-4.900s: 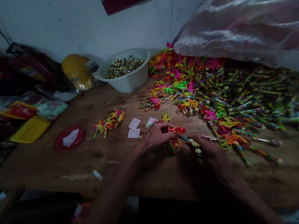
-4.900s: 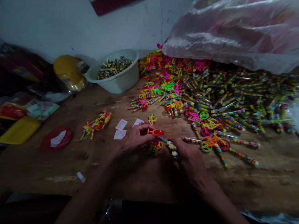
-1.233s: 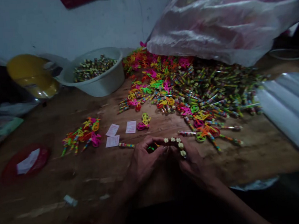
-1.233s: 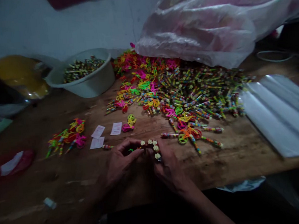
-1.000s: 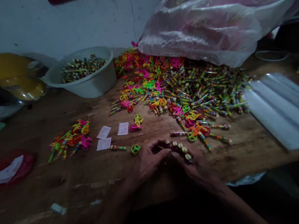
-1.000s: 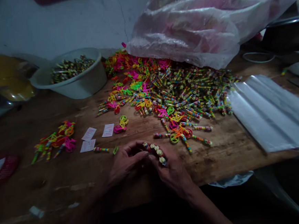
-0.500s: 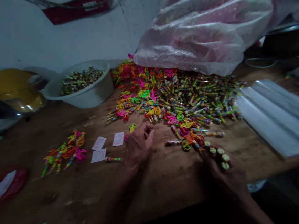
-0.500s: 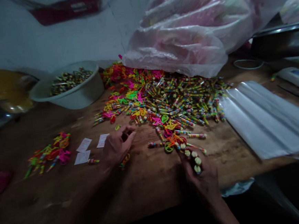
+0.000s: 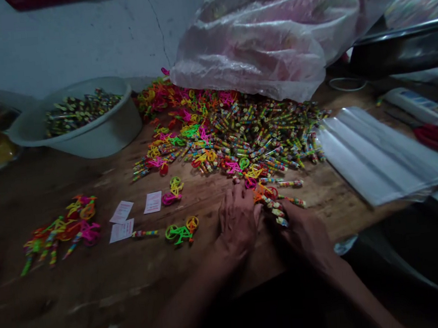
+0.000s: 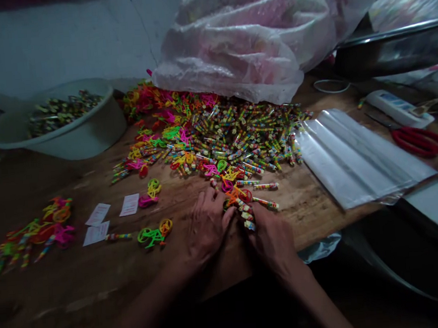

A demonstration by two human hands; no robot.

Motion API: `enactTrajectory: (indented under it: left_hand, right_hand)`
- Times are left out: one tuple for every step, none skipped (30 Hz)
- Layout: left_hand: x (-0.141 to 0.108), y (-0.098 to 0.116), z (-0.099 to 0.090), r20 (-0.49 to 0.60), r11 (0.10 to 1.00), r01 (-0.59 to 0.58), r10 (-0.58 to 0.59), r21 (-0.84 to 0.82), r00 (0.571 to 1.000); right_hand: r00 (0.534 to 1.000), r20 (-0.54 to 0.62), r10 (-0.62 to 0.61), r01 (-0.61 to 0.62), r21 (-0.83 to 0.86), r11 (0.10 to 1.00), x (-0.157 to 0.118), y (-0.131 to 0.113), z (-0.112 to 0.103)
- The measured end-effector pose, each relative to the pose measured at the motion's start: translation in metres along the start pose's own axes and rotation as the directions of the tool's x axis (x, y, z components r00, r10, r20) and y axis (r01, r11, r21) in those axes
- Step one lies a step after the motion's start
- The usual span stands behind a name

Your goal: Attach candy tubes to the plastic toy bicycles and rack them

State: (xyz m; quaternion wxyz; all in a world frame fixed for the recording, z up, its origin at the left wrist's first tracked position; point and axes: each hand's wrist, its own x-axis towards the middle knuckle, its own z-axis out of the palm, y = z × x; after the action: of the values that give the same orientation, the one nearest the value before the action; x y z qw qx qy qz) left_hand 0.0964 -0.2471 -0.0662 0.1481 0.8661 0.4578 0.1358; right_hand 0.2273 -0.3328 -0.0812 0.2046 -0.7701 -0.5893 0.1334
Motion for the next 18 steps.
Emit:
enactTrajectory:
  left_hand:
    - [-0.002,-0.003,-0.001,-0.012,1.0,-0.007,0.007,-0.02,1.0]
    - [-0.004,-0.006,-0.003,-0.032,0.999,-0.005,0.004,-0.043,0.999]
    - [-0.007,-0.009,-0.005,-0.056,0.997,-0.002,-0.002,-0.074,0.998]
    - [-0.011,-0.011,-0.009,-0.079,0.993,-0.004,-0.005,-0.118,0.997]
    - [-0.015,-0.014,-0.013,-0.104,0.984,-0.011,-0.007,-0.177,0.995]
    - [-0.019,-0.017,-0.017,-0.126,0.968,-0.016,-0.016,-0.249,0.992]
    - [-0.024,-0.019,-0.022,-0.15,0.944,0.001,-0.054,-0.331,0.987]
    - [-0.03,-0.021,-0.028,-0.171,0.903,0.04,-0.124,-0.428,0.977]
    - [-0.036,-0.024,-0.032,-0.18,0.833,0.09,-0.222,-0.546,0.958]
    - [-0.041,-0.026,-0.037,-0.154,0.719,0.146,-0.334,-0.679,0.93]
    - [-0.047,-0.029,-0.041,-0.087,0.561,0.194,-0.435,-0.805,0.896]
    - [-0.052,-0.032,-0.046,0.007,0.374,0.227,-0.505,-0.899,0.863]
    - [-0.056,-0.035,-0.05,0.101,0.192,0.239,-0.539,-0.952,0.836]
    - [-0.059,-0.04,-0.055,0.18,0.042,0.242,-0.547,-0.969,0.817]
    - [-0.063,-0.046,-0.06,0.23,-0.058,0.239,-0.554,-0.969,0.8]
    - [-0.066,-0.055,-0.066,0.247,-0.107,0.227,-0.569,-0.968,0.785]
    - [-0.069,-0.066,-0.073,0.24,-0.119,0.211,-0.593,-0.97,0.769]
    - [-0.073,-0.079,-0.081,0.225,-0.105,0.204,-0.622,-0.973,0.75]
  right_hand:
    - [1.0,0.009,0.001,0.0,-0.061,0.998,0.001,-0.002,0.001]
    - [1.0,0.011,-0.007,0.008,-0.091,0.996,0.001,-0.004,0.003]
    - [1.0,0.01,-0.028,0.029,-0.089,0.996,0.001,-0.006,0.005]
    - [0.999,0.004,-0.053,0.053,-0.058,0.997,0.001,-0.007,0.007]
    - [0.997,-0.01,-0.082,0.082,-0.009,0.997,0.0,-0.01,0.009]
    - [0.993,-0.037,-0.112,0.114,0.05,0.992,0.0,-0.013,0.01]
    - [0.987,-0.07,-0.142,0.149,0.11,0.983,-0.001,-0.018,0.011]
    - [0.98,-0.105,-0.171,0.187,0.164,0.969,-0.001,-0.025,0.012]
    - [0.971,-0.144,-0.192,0.219,0.21,0.953,-0.001,-0.034,0.014]
    - [0.961,-0.17,-0.217,0.255,0.25,0.934,0.0,-0.045,0.015]
    - [0.952,-0.181,-0.246,0.291,0.29,0.912,0.001,-0.058,0.017]
    - [0.943,-0.181,-0.278,0.324,0.329,0.887,0.003,-0.072,0.02]
    - [0.933,-0.169,-0.318,0.36,0.369,0.857,0.005,-0.087,0.024]
    - [0.92,-0.147,-0.363,0.391,0.41,0.824,0.006,-0.101,0.028]
    - [0.907,-0.117,-0.406,0.412,0.454,0.79,0.008,-0.115,0.032]
    - [0.896,-0.091,-0.435,0.42,0.496,0.76,0.009,-0.126,0.036]
    - [0.892,-0.074,-0.445,0.412,0.535,0.737,0.009,-0.134,0.04]
    - [0.897,-0.065,-0.437,0.393,0.566,0.724,0.009,-0.139,0.044]
